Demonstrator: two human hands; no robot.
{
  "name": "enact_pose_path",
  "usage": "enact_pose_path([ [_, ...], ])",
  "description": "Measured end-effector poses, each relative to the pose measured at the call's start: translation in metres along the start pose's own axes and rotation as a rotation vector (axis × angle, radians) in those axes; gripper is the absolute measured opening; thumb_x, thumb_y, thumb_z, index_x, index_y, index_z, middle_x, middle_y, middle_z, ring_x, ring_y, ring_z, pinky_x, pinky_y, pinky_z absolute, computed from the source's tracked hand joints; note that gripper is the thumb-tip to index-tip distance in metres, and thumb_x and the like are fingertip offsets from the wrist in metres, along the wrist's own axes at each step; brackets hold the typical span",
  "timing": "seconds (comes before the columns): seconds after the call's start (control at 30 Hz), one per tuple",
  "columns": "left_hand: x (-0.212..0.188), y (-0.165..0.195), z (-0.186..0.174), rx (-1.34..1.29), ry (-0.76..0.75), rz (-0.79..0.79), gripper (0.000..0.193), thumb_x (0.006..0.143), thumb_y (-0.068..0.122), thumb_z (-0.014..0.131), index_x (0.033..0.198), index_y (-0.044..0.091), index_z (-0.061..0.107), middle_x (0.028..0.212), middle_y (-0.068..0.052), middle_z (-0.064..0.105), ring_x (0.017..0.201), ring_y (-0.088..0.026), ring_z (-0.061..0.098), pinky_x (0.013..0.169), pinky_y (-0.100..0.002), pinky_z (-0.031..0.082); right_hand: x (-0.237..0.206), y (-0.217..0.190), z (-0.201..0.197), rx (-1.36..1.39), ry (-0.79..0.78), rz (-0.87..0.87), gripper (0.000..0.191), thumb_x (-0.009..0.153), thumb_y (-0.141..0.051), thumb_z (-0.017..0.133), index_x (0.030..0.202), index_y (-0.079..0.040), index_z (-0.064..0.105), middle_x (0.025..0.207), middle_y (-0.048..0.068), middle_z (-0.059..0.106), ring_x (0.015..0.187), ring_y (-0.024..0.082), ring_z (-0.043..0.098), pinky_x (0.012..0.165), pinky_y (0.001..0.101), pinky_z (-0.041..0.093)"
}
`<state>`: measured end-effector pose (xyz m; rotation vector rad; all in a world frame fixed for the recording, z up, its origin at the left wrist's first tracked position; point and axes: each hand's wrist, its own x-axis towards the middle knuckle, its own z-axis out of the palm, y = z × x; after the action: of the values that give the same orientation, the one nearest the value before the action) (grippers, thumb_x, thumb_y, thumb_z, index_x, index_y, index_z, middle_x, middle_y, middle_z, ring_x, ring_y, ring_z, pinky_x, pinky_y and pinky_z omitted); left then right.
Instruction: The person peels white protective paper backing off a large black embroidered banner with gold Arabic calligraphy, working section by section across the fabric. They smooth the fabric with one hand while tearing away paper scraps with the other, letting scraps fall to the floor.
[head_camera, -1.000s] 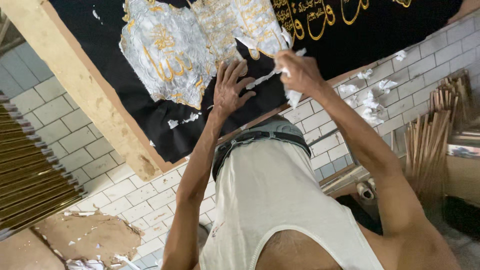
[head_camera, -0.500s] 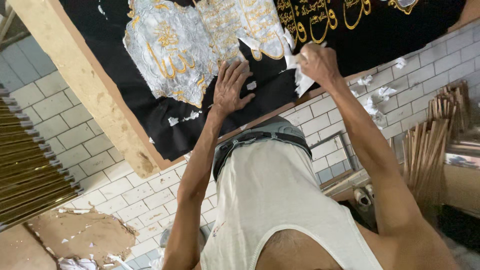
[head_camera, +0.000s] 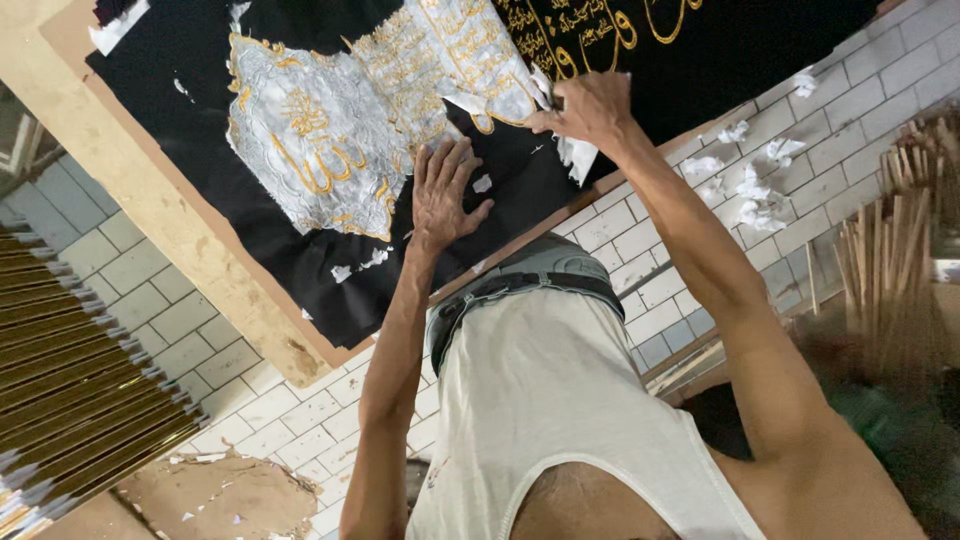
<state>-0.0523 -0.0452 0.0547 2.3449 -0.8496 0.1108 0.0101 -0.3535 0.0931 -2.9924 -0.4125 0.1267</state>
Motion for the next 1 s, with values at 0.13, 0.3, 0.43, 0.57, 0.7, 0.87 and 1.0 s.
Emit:
enact_pose_path([
  [0.13,0.0,0.003,-0.001,0.007,-0.004,0.001,0.069,0.074,0.038,0.084,0.133,0.011,0.061,0.155,-0.01,0.048,0.147,-0.033,0.038,0.126,-0.057,0.02,0.015,0.008,0.008,0.233,0.066,-0.079,0.047,0.1,-0.041,0.078,0.066,-0.009,0.071,0.055,-0.001,0.059,0.042,0.01,0.047,0.042,0.0306,0.035],
  [0.3,-0.001,0.002,-0.003,-0.005,-0.005,-0.015,0.07,0.076,0.04,0.083,0.135,0.011,0.06,0.155,-0.01,0.047,0.148,-0.033,0.038,0.127,-0.057,0.02,0.015,0.014,0.016,0.817,-0.229,0.43,0.016,0.089,-0.024,0.079,0.09,-0.009,0.077,0.067,0.005,0.069,0.049,0.013,0.056,0.044,0.0261,0.044],
  [0.43,0.0,0.003,-0.002,0.026,-0.027,-0.024,0.074,0.076,0.043,0.08,0.138,0.01,0.058,0.156,-0.011,0.046,0.149,-0.033,0.036,0.126,-0.057,0.019,-0.001,0.015,0.03,1.726,-0.093,0.732,0.013,0.09,-0.014,0.08,0.092,-0.002,0.08,0.08,0.005,0.074,0.065,0.014,0.068,0.055,0.0284,0.051],
  [0.57,0.002,0.005,-0.001,0.043,-0.081,-0.065,0.077,0.076,0.045,0.078,0.141,0.011,0.057,0.156,-0.01,0.046,0.149,-0.033,0.035,0.126,-0.057,0.019,-0.037,0.039,0.04,0.654,-0.006,0.481,0.013,0.088,-0.017,0.08,0.082,-0.005,0.077,0.076,0.014,0.072,0.065,0.025,0.068,0.061,0.0364,0.055],
  [0.7,0.007,0.012,-0.011,0.031,-0.049,-0.047,0.08,0.077,0.044,0.08,0.145,0.011,0.054,0.159,-0.01,0.044,0.151,-0.033,0.035,0.128,-0.057,0.018,-0.079,0.085,0.023,-0.06,0.096,0.31,0.015,0.082,-0.01,0.079,0.074,-0.005,0.068,0.076,0.014,0.068,0.064,0.025,0.065,0.058,0.041,0.055],
  [0.87,0.028,0.054,-0.02,-0.352,0.156,-0.074,0.105,0.077,0.055,0.085,0.154,0.003,0.036,0.16,-0.017,0.032,0.149,-0.041,0.028,0.125,-0.058,0.021,-0.072,0.074,-0.002,1.215,0.673,0.36,0.017,0.081,0.004,0.075,0.083,-0.002,0.059,0.088,0.01,0.063,0.07,0.021,0.059,0.062,0.0402,0.053],
  [1.0,0.051,0.088,-0.007,-0.387,0.291,0.17,0.076,0.082,0.046,0.08,0.144,0.016,0.05,0.156,-0.021,0.036,0.149,-0.04,0.03,0.124,-0.057,0.028,-0.03,-0.058,0.055,1.646,0.539,0.697,0.021,0.1,-0.014,0.063,0.116,-0.001,0.062,0.099,0.008,0.066,0.085,0.019,0.065,0.076,0.0383,0.057],
])
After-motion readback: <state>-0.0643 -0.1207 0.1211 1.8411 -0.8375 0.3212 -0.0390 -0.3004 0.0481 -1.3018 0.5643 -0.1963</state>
